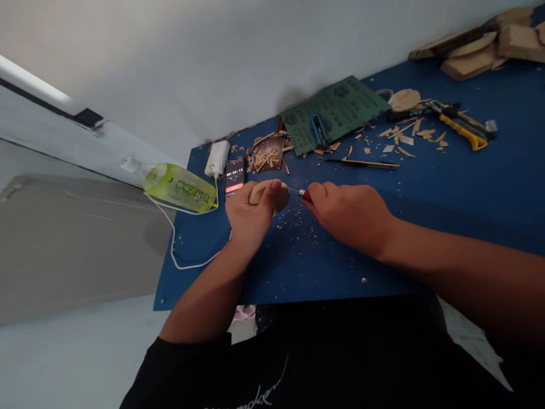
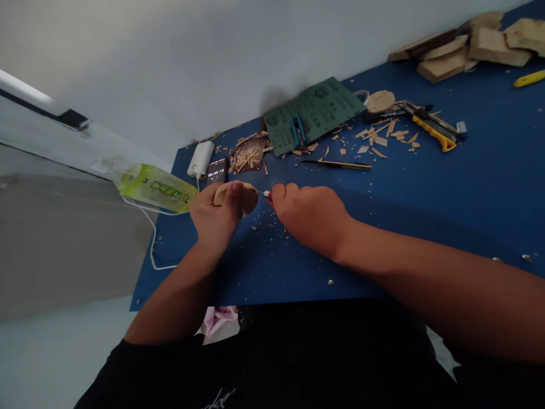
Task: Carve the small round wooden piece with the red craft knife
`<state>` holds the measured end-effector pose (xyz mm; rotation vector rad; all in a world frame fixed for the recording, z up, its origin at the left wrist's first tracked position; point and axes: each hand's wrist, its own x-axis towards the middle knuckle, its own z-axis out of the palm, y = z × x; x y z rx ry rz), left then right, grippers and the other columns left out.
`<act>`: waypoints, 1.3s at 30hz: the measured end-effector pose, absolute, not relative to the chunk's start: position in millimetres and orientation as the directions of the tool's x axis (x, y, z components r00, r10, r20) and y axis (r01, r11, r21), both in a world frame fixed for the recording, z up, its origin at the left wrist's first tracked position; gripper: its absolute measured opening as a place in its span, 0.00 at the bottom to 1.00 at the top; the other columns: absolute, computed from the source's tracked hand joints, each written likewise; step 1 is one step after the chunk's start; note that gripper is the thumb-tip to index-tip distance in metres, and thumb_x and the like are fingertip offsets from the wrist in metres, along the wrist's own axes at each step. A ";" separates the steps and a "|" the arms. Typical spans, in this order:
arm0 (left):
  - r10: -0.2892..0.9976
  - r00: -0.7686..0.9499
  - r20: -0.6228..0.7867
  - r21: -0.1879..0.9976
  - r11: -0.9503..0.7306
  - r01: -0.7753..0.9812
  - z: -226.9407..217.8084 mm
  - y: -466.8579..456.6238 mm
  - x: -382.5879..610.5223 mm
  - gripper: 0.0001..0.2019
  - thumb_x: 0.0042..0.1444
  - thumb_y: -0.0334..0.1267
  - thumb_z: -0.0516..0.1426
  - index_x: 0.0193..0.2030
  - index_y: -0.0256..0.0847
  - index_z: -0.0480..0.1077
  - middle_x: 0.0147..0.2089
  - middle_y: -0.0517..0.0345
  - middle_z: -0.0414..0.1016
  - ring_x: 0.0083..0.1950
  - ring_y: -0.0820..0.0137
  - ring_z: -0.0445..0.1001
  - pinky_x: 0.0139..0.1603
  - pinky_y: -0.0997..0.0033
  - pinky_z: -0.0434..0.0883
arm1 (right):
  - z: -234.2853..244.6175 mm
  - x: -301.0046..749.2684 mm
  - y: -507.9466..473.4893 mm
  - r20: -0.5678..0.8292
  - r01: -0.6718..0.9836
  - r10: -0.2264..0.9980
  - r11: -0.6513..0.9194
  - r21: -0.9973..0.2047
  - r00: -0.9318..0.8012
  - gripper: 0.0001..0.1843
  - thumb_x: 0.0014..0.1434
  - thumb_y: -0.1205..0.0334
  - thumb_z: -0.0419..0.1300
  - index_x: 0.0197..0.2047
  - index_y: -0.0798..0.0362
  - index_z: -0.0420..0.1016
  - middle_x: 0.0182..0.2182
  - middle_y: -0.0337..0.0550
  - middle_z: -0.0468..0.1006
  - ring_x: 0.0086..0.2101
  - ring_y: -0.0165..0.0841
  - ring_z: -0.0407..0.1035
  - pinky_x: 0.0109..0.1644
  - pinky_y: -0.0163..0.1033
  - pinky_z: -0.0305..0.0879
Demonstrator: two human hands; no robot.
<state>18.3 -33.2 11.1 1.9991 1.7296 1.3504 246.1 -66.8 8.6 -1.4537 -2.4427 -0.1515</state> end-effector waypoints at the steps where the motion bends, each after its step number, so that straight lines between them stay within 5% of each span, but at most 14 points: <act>1: 0.854 -0.082 0.514 0.634 -0.313 0.707 10.4 -34.3 19.4 0.28 0.64 0.63 0.68 0.25 0.42 0.74 0.21 0.62 0.67 0.24 0.75 0.62 0.24 0.68 0.57 | 8.2 245.7 -67.1 0.302 0.872 0.840 0.487 -0.057 -0.450 0.25 0.84 0.57 0.39 0.46 0.55 0.75 0.34 0.52 0.82 0.29 0.38 0.75 0.30 0.44 0.37; 10: 0.832 -0.055 0.553 0.602 -0.353 0.717 7.3 -31.8 8.8 0.25 0.66 0.63 0.67 0.31 0.42 0.82 0.26 0.59 0.77 0.27 0.73 0.72 0.29 0.69 0.65 | 12.0 245.4 -68.2 0.291 0.856 0.843 0.502 -0.123 -0.453 0.27 0.85 0.53 0.39 0.47 0.54 0.75 0.36 0.52 0.83 0.30 0.38 0.75 0.32 0.45 0.37; 17: 0.818 -0.023 0.574 0.704 -0.479 0.524 -8.1 -15.2 -6.3 0.33 0.69 0.72 0.57 0.33 0.43 0.83 0.31 0.53 0.82 0.32 0.68 0.80 0.33 0.68 0.74 | 20.1 244.3 -68.4 0.187 0.824 0.903 0.430 -0.370 -0.387 0.24 0.82 0.43 0.48 0.49 0.52 0.75 0.38 0.48 0.87 0.32 0.41 0.77 0.32 0.44 0.42; 30: 0.589 0.261 0.765 0.280 -0.669 0.688 7.9 -39.4 5.4 0.10 0.68 0.49 0.70 0.44 0.47 0.86 0.39 0.54 0.87 0.37 0.67 0.83 0.40 0.66 0.77 | 27.5 239.4 -69.5 -0.019 0.778 0.942 0.266 -0.569 -0.336 0.23 0.80 0.43 0.49 0.46 0.51 0.76 0.39 0.51 0.87 0.33 0.41 0.76 0.33 0.43 0.50; 39: 0.667 0.197 0.719 0.377 -0.612 0.695 11.1 -36.3 -0.1 0.17 0.68 0.54 0.68 0.37 0.44 0.84 0.32 0.55 0.84 0.31 0.70 0.79 0.34 0.68 0.71 | 29.8 249.9 -53.9 0.012 0.739 0.879 0.409 -0.535 -0.477 0.22 0.78 0.44 0.53 0.43 0.50 0.79 0.38 0.51 0.85 0.32 0.41 0.73 0.34 0.44 0.49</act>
